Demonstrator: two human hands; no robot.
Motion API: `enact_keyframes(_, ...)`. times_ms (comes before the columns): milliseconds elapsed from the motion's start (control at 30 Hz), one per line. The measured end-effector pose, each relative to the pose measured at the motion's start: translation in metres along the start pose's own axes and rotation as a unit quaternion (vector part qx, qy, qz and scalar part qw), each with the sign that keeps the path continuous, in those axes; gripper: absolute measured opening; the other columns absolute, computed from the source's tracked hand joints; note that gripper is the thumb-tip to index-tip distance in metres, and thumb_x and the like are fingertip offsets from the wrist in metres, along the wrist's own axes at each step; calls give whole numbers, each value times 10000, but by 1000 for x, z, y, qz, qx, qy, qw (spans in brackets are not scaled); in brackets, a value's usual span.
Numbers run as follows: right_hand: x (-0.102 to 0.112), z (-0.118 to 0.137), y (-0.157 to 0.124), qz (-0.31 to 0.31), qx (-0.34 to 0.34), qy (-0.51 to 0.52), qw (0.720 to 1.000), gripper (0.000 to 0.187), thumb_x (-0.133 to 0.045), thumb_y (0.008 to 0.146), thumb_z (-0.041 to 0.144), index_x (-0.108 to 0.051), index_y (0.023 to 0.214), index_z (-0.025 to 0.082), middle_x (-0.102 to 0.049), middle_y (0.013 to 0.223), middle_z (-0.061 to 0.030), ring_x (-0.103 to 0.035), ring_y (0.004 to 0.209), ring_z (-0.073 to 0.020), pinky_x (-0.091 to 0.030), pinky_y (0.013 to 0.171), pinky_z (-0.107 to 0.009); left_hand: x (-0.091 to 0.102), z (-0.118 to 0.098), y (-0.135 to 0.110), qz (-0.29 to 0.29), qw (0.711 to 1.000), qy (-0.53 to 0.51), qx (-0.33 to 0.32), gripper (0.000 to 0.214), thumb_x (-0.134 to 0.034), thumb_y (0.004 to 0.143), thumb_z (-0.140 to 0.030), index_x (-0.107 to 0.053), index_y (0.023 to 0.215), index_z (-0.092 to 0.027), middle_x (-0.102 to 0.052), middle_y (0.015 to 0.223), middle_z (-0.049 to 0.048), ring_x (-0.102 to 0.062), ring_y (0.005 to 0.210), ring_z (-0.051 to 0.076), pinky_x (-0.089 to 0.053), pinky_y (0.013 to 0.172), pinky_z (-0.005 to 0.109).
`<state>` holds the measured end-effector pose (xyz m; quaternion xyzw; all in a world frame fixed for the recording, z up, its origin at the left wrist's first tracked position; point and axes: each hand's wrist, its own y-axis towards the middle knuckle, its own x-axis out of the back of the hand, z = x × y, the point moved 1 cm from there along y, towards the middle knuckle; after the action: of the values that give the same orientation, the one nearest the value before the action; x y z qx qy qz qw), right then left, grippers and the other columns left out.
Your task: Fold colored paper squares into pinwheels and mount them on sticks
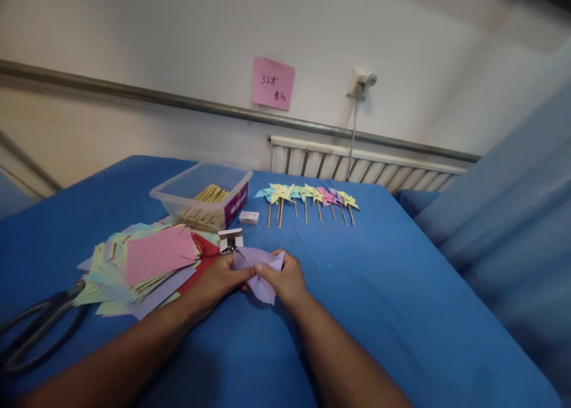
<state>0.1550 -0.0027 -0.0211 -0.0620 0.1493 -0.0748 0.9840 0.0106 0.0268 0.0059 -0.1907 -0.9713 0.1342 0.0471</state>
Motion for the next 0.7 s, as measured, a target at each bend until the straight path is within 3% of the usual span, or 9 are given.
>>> enact_keyframes(133, -1, -3, 2, -10, -16, -3, 1000, 376, -845, 511, 340, -617, 737, 145, -657, 615, 10, -559, 507, -123, -452, 518, -248, -1, 0, 1, 3, 1000, 13, -13, 274, -717, 639, -315, -678, 860, -158, -644, 643, -20, -533, 527, 122, -419, 511, 229)
enact_keyframes(333, -5, -12, 4, 12, -3, -12, 1000, 378, -777, 634, 383, -715, 891, 113, -730, 752, -64, -639, 601, -175, -507, 608, -300, 2, 4, 4, -20, 999, -6, -42, 349, -746, 624, -322, -657, 911, -143, -692, 769, 22, -617, 675, 186, -471, 610, 274)
enact_keyframes(433, -9, -14, 2, -28, 25, 29, 999, 360, -763, 659, 388, -715, 904, 129, -741, 804, -70, -664, 652, -195, -526, 644, -318, 1, 5, 2, -31, 995, -88, -29, 335, -758, 646, -319, -660, 915, -145, -690, 802, 35, -622, 704, 182, -489, 644, 282)
enact_keyframes(567, -13, -11, 0, -79, 48, 76, 993, 370, -752, 684, 391, -705, 943, 132, -747, 887, -91, -689, 757, -224, -540, 715, -339, -6, 6, -4, 26, 972, -233, -8, 338, -731, 712, -344, -676, 981, -147, -708, 906, 89, -648, 808, 201, -515, 724, 314)
enact_keyframes(700, -12, -12, 1, -92, 70, 95, 989, 397, -731, 725, 381, -684, 1030, 131, -741, 952, -97, -691, 810, -231, -539, 777, -371, -10, 8, -6, 49, 966, -253, 1, 321, -739, 726, -298, -693, 1006, -146, -722, 955, 107, -658, 794, 180, -515, 730, 295)
